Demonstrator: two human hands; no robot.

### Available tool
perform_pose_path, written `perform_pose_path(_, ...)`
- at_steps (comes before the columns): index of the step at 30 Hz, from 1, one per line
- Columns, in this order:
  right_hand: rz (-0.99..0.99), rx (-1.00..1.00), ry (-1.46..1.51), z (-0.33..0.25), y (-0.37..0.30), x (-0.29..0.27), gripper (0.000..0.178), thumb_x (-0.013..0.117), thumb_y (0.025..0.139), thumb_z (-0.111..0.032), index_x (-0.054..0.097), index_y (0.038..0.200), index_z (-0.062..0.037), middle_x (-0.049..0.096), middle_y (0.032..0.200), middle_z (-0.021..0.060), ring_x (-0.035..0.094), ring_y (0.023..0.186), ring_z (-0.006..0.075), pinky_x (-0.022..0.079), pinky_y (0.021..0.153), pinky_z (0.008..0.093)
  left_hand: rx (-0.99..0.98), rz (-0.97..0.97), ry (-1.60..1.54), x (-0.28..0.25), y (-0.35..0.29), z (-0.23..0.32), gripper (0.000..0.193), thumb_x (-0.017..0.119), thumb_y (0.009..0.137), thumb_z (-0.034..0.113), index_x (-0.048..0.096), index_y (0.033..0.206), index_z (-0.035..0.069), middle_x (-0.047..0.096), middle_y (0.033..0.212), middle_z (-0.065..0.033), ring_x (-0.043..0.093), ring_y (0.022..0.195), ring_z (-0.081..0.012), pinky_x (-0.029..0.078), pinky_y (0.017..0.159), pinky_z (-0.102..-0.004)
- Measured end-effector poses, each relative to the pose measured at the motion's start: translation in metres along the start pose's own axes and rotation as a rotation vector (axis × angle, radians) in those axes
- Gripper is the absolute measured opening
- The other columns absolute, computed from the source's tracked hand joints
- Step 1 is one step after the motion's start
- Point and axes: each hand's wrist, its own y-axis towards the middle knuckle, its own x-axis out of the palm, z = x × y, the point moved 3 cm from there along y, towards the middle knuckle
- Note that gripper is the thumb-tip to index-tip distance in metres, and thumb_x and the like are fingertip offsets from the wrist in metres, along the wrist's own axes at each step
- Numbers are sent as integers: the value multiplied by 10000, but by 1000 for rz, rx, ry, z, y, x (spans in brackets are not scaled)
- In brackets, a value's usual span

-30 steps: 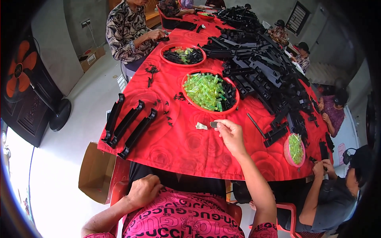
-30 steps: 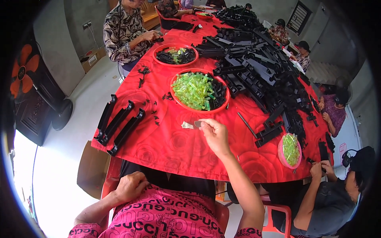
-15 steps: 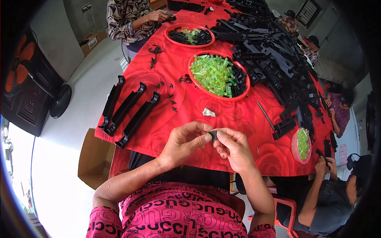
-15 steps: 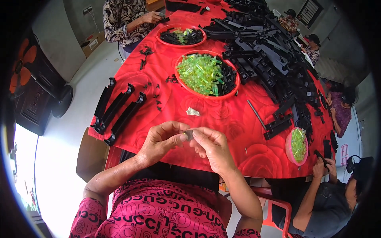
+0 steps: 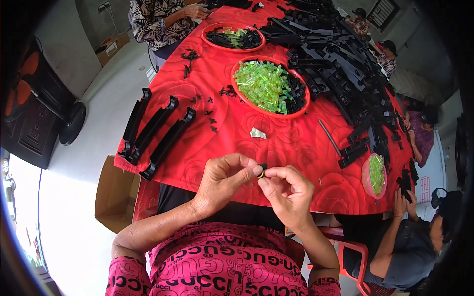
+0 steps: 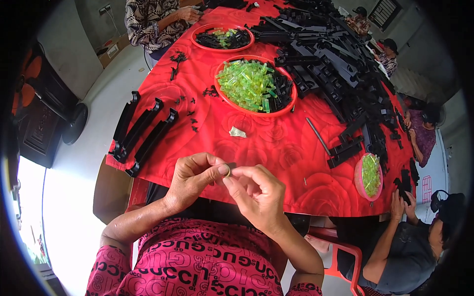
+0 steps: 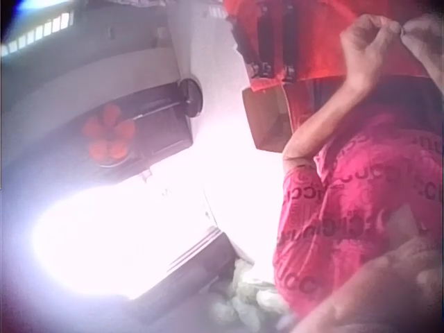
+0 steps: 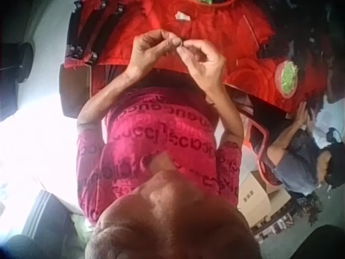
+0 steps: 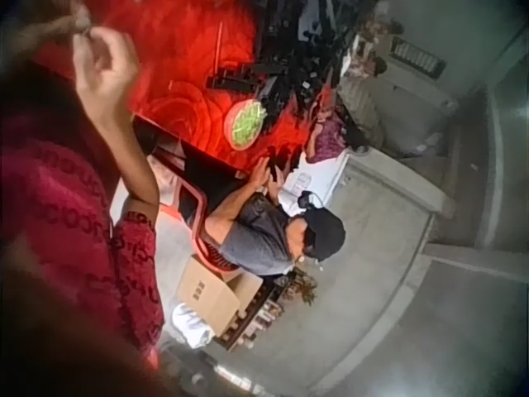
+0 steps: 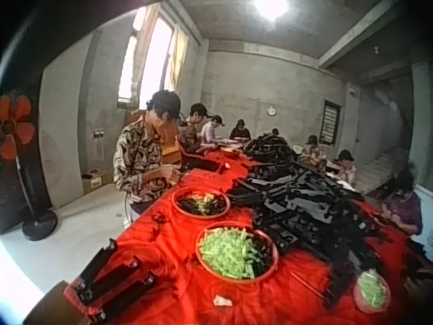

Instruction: The person wraps protective bandages around their fingers, then takes black plastic frames and inserts green level vials into them by hand.

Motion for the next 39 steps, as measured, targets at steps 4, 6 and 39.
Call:
perform_pose_path(4, 1, 106, 139, 9, -3, 3, 54, 732, 930, -40, 682, 921, -24, 616, 734, -55, 475, 600, -20, 338, 507, 185, 8, -22, 82, 2, 0, 5, 168, 705, 992, 146, 731, 1032, -14, 730, 891, -14, 651, 796, -68, 552, 741, -251)
perform_pose_path(6, -5, 141, 186, 11, -5, 2, 50, 717, 940, -40, 673, 923, -22, 611, 732, -60, 473, 605, -23, 337, 508, 183, 40, -38, 252, 1, 0, 11, 170, 717, 981, 153, 733, 1021, -11, 731, 872, -21, 649, 770, -65, 548, 710, -255)
perform_pose_path(39, 4, 122, 59, 41, -42, -12, 178, 743, 868, -49, 569, 904, -35, 628, 729, 66, 639, 606, 153, 506, 544, 320, 221, -167, 897, 33, -14, 9, 43, 703, 930, 3, 664, 919, -14, 676, 805, -57, 604, 685, -124, 483, 633, -277)
